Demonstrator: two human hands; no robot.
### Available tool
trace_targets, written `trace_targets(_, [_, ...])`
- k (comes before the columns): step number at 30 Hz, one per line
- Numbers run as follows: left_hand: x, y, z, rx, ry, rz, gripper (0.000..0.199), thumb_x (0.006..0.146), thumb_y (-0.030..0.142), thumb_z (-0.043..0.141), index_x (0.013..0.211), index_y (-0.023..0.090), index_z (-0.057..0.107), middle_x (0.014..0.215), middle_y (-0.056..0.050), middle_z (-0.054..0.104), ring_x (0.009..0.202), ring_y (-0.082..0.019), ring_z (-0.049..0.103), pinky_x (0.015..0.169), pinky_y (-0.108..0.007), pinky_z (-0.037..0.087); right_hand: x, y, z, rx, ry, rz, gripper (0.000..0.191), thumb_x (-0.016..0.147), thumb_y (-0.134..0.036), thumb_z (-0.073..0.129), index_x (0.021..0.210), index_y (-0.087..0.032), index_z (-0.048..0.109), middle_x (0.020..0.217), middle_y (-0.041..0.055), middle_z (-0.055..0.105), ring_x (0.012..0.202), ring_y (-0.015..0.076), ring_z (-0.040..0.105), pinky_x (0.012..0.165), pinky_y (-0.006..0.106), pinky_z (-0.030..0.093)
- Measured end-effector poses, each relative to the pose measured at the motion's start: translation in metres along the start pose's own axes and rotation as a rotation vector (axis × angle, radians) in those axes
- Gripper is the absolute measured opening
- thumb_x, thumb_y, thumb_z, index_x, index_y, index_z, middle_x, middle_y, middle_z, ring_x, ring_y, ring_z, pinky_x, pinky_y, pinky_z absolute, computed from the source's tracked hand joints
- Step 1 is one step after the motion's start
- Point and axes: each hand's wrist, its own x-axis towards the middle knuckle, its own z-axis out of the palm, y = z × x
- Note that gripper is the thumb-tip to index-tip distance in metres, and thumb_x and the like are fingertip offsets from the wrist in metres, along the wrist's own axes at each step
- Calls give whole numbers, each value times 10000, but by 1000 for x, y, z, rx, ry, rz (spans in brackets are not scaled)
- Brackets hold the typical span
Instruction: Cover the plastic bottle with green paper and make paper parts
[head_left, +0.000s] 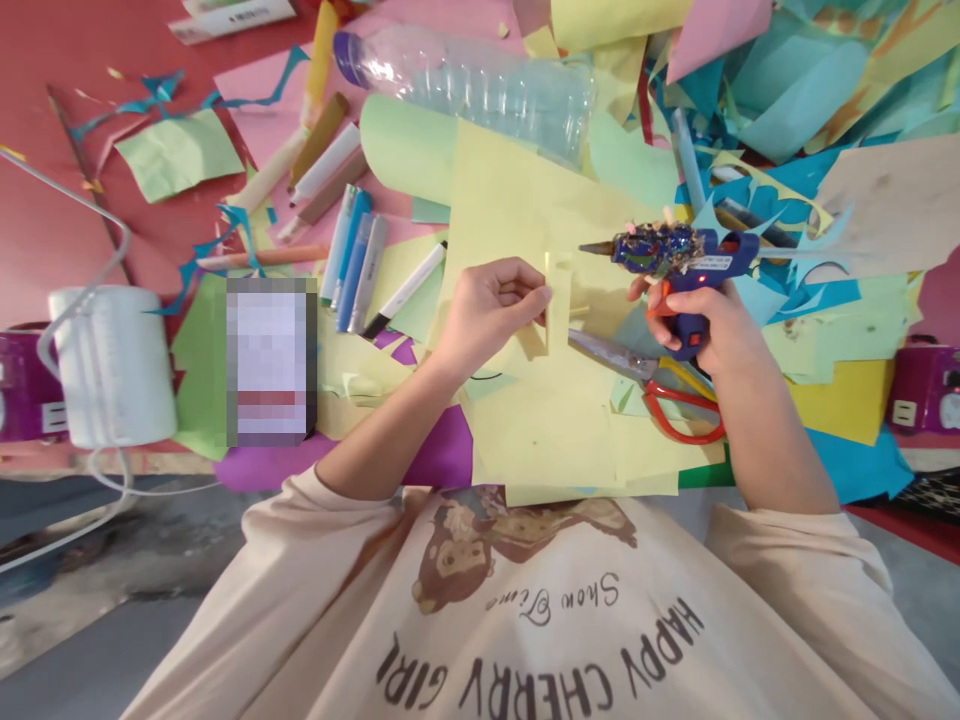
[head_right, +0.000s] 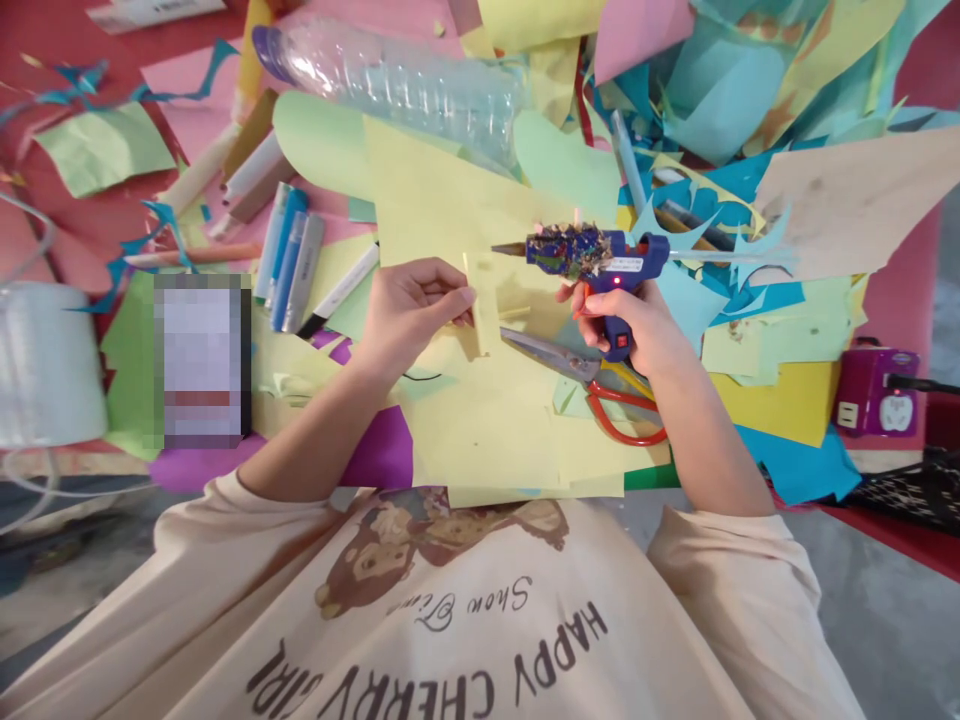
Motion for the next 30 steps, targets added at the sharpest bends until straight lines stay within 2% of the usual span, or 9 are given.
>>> trace_targets(5, [0,-3,0,40,8,-4,67,732,186,652,678,165,616,621,16,644,546,-73,621,541,-178,512,-2,7,0,-70,15,-12,60,657,-213,609,638,-161,587,733,20,652,371,55,466,350,233,277])
trace_targets(11, [0,-4,0,43,7,19,65,732,175,654,676,170,620,621,17,643,549,-77,621,537,-185,506,-3,11,4,-152,44,-21,43,686,-194,617,656,-192,585,489,-29,521,379,91,448,372,245,297])
trace_targets(19, [-1,-4,1,81,8,2,74,739,190,660,685,166,615,637,10,635,562,-85,623,546,-201,501,-1,14,3,-189,91,-1,127,672,-257,660,625,-209,553,498,-24,514,386,95,436,366,258,312])
trace_targets(30, [-1,-2,1,65,8,22,83,722,170,661,659,169,608,619,19,622,548,-75,610,526,-188,483,0,17,2,-178,123,4,105,673,-170,639,619,-214,561,517,-15,545,381,98,438,363,262,300])
